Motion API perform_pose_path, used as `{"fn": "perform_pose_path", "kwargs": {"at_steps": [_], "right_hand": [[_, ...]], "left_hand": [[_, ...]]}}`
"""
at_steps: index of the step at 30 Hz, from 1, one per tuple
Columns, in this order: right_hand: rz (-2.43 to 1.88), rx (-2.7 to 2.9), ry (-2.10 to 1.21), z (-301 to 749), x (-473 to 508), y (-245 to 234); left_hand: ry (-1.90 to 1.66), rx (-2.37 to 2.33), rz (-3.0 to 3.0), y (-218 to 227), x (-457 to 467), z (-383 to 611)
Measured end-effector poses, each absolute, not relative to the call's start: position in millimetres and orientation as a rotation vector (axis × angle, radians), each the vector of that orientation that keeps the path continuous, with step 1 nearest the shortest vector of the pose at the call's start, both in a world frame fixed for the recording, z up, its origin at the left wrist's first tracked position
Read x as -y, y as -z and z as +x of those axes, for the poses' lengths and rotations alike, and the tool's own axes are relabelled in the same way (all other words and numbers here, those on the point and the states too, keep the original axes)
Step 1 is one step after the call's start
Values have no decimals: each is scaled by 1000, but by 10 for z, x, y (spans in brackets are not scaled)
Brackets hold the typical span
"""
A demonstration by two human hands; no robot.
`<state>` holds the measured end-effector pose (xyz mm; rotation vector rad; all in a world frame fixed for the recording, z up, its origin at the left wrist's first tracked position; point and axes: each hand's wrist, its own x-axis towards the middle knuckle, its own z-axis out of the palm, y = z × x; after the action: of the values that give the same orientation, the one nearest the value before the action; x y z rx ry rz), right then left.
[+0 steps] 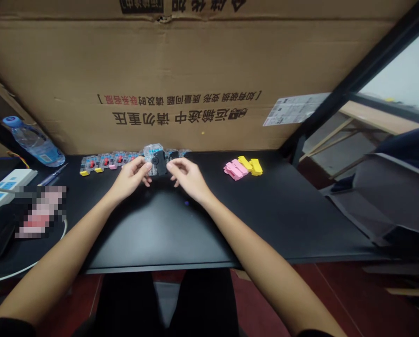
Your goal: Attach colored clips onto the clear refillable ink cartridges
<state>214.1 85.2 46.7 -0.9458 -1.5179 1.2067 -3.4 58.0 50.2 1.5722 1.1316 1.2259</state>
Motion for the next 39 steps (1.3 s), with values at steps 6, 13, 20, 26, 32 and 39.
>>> {"fn": "perform_pose_path", "kwargs": {"at_steps": [6, 13, 20, 26, 32, 39], "right_hand": [[-891, 1607, -1338, 2036, -759, -436], [-924, 1413, -1172, 2294, -958, -544], [-897, 1662, -1260, 2064, -788, -452], [-926, 1419, -1113, 2269, -944, -538], [-905, 1707, -1287, 2065, -793, -423], [-934, 1464, -1107, 2255, -934, -515]], "left_hand": [[-1207, -1027, 1488, -458, -559, 82], [-1215, -1083, 1501, -473, -584, 22], [-1226, -1103, 1486, -508, -556, 50], [-1201, -1123, 1527, -539, -549, 38], [-1216, -1105, 1522, -539, -547, 38], [-1200, -1124, 1536, -588, -555, -4]]}}
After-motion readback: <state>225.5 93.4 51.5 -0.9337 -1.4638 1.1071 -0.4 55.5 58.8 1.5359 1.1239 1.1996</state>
